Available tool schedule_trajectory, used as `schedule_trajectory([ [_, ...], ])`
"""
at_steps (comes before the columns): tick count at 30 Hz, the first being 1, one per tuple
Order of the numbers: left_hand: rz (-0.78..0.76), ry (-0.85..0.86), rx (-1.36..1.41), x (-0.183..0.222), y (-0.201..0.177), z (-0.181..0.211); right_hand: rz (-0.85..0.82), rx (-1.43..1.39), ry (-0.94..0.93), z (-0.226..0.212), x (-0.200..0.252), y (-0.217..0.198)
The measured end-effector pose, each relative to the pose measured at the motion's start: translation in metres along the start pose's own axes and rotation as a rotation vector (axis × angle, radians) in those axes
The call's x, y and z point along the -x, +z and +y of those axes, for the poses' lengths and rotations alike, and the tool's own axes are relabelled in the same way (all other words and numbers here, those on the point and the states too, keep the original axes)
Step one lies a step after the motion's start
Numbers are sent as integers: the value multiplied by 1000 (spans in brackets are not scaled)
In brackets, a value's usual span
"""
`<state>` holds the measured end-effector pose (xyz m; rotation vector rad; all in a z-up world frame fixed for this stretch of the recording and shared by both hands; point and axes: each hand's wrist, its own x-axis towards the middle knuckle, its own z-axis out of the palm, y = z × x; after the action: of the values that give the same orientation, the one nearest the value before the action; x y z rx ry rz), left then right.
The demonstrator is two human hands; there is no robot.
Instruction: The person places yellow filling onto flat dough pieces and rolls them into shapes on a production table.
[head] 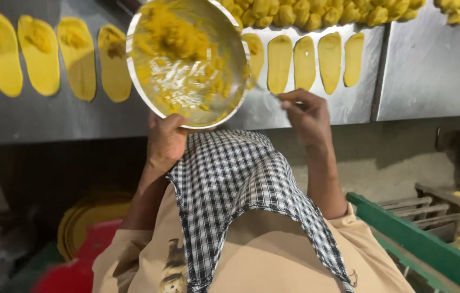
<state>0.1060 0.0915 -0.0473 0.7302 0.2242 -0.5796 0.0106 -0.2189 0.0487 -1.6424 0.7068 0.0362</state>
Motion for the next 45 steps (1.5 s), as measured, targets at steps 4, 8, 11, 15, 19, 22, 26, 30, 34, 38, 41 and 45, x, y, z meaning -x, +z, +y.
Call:
schedule_trajectory([
  [4, 18, 66, 80, -2, 24, 36, 281, 185, -201, 32, -21, -10],
  [8, -21, 69, 55, 1, 44, 60, 452, 747, -525, 60, -51, -26],
  [11, 12, 85, 58, 3, 42, 53, 443, 860, -566, 66, -64, -27],
  [15, 2, 100, 88, 7, 57, 40, 416, 860, -596, 67, -75, -30],
  [19, 58, 67, 54, 10, 74, 17, 359, 860, -608, 81, -84, -36],
  [22, 51, 60, 65, 10, 88, -1, 276, 929, -546, 70, -84, -44],
  [26, 54, 102, 27, 11, 113, -24, 137, 1016, -475, 13, -68, -72],
  [30, 65, 122, 6, 14, 138, -42, 49, 882, -562, -20, -54, -111],
  [34, 103, 147, 89, 18, 131, -86, -31, 674, -521, -26, -51, -121],
  [38, 72, 219, -126, 26, 103, -136, -101, 572, -529, -17, -63, -120],
  [41, 22, 294, -264, 37, 109, -155, -152, 598, -596, -7, -75, -121],
  [45, 106, 379, -457, 52, 130, -161, -175, 591, -663, -8, -84, -114],
])
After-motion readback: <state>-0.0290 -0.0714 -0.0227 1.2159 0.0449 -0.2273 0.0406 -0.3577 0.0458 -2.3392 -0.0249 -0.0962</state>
